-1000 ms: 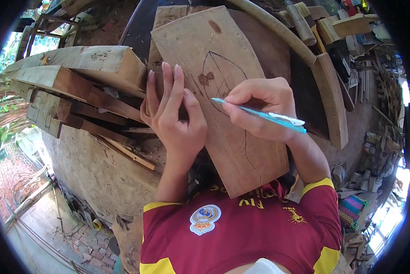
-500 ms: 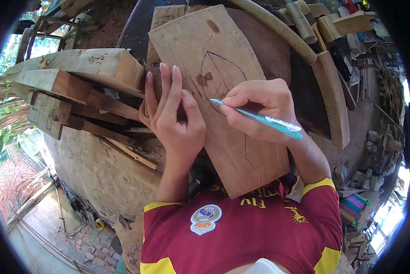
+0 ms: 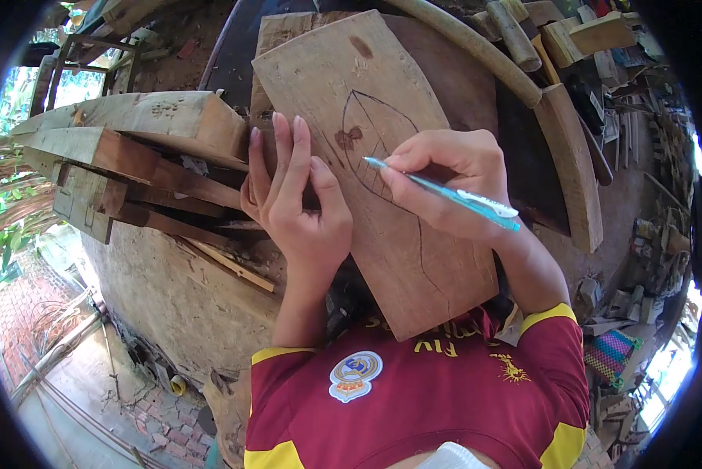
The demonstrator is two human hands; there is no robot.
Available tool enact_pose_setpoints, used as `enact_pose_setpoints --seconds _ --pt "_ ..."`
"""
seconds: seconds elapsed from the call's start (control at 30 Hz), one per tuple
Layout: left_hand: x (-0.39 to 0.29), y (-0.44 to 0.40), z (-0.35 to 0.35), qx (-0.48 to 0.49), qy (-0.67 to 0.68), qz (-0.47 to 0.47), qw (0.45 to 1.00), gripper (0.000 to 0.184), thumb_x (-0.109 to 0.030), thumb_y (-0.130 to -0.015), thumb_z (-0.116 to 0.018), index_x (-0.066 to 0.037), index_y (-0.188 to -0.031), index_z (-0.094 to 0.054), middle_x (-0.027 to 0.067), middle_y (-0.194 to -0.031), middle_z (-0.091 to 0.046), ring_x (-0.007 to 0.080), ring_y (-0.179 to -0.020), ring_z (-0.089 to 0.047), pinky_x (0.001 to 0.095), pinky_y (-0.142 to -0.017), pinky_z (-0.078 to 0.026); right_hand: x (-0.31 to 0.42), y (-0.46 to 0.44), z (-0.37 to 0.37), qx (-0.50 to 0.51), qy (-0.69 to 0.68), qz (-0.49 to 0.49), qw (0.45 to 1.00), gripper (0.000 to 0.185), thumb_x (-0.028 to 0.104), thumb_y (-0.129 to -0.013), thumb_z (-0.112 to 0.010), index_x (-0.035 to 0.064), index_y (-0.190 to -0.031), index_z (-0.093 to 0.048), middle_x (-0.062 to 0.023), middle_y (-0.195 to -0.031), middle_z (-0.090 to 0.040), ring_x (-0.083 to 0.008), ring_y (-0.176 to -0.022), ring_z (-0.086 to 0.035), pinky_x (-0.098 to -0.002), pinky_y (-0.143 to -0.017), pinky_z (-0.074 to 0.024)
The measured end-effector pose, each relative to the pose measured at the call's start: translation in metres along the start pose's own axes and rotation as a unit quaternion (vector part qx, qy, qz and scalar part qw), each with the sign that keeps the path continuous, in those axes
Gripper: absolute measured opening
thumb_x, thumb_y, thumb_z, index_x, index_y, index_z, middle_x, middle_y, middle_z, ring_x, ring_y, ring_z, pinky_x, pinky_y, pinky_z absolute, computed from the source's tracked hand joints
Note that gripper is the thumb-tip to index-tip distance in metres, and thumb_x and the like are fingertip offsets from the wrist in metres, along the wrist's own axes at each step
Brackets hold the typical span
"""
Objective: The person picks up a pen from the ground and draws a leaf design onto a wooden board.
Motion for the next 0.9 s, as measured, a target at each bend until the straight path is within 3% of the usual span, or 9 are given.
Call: enact_pose_setpoints --seconds 0.1,0.2,0.3,0.4,0.5,0.9 --pt "0.000 0.000 -0.001 0.000 0.008 -0.001 1.000 0.043 -0.008 -0.092 -0.054 -0.005 -0.134 -0.062 0.0138 -0.140 -0.059 0.0365 -0.139 -0.044 0.0414 -0.110 -0.025 -0.007 0.002 0.003 -0.032 -0.013 -0.055 0.998 0.008 0.005 -0.082 -0.074 -0.0032 -0.081 -0.071 -0.0056 -0.070 -0.070 -0.0033 -0.064 -0.062 -0.0215 -0.056 -0.0491" --pt "-0.001 0.000 0.000 -0.001 0.010 0.001 1.000 0.043 -0.008 -0.092 -0.054 -0.005 -0.134 -0.062 0.0138 -0.140 -0.059 0.0365 -0.139 -0.044 0.0412 -0.110 -0.026 -0.003 0.000 0.007 -0.056 0.011 -0.011 0.998 0.009 0.005 -0.083 -0.074 -0.0032 -0.082 -0.072 -0.0048 -0.070 -0.070 -0.0031 -0.063 -0.061 -0.0208 -0.056 -0.0488" --pt "0.000 0.000 0.000 0.000 0.012 0.002 1.000 0.043 -0.007 -0.091 -0.054 -0.004 -0.134 -0.062 0.0142 -0.140 -0.059 0.0373 -0.139 -0.043 0.0410 -0.110 -0.026 -0.006 0.001 0.003 -0.027 -0.010 -0.045 0.999 0.009 0.006 -0.083 -0.074 -0.0030 -0.083 -0.072 -0.0048 -0.071 -0.071 -0.0032 -0.065 -0.062 -0.0207 -0.058 -0.0495" --pt "0.000 0.000 -0.001 -0.001 0.019 -0.004 1.000 0.043 -0.006 -0.091 -0.054 -0.004 -0.133 -0.062 0.0150 -0.140 -0.059 0.0386 -0.139 -0.043 0.0416 -0.111 -0.027 -0.007 0.001 0.009 -0.076 -0.002 -0.076 0.994 0.009 0.006 -0.083 -0.074 -0.0032 -0.083 -0.072 -0.0053 -0.072 -0.071 -0.0030 -0.067 -0.062 -0.0202 -0.059 -0.0496" --pt "0.000 0.000 0.000 -0.002 0.021 -0.006 1.000 0.043 -0.005 -0.091 -0.054 -0.003 -0.133 -0.063 0.0158 -0.139 -0.059 0.0398 -0.139 -0.043 0.0430 -0.112 -0.028 -0.009 0.001 0.007 -0.030 0.007 -0.066 0.997 0.010 0.006 -0.084 -0.073 -0.0034 -0.083 -0.072 -0.0051 -0.073 -0.071 -0.0030 -0.068 -0.062 -0.0200 -0.060 -0.0497" --pt "-0.003 -0.001 0.000 0.002 0.019 -0.002 1.000 0.043 -0.005 -0.091 -0.054 -0.003 -0.133 -0.062 0.0157 -0.140 -0.059 0.0389 -0.139 -0.043 0.0419 -0.112 -0.029 -0.011 0.001 0.012 -0.079 -0.013 -0.088 0.993 0.010 0.008 -0.085 -0.074 -0.0025 -0.085 -0.073 -0.0056 -0.076 -0.072 -0.0040 -0.068 -0.063 -0.0201 -0.059 -0.0498"
Point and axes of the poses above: each hand's wrist, its own y-axis away from the middle knuckle, its own z-axis out of the back of the hand, x = y × z, the point moved 8 cm from there along -y, towards the middle knuckle
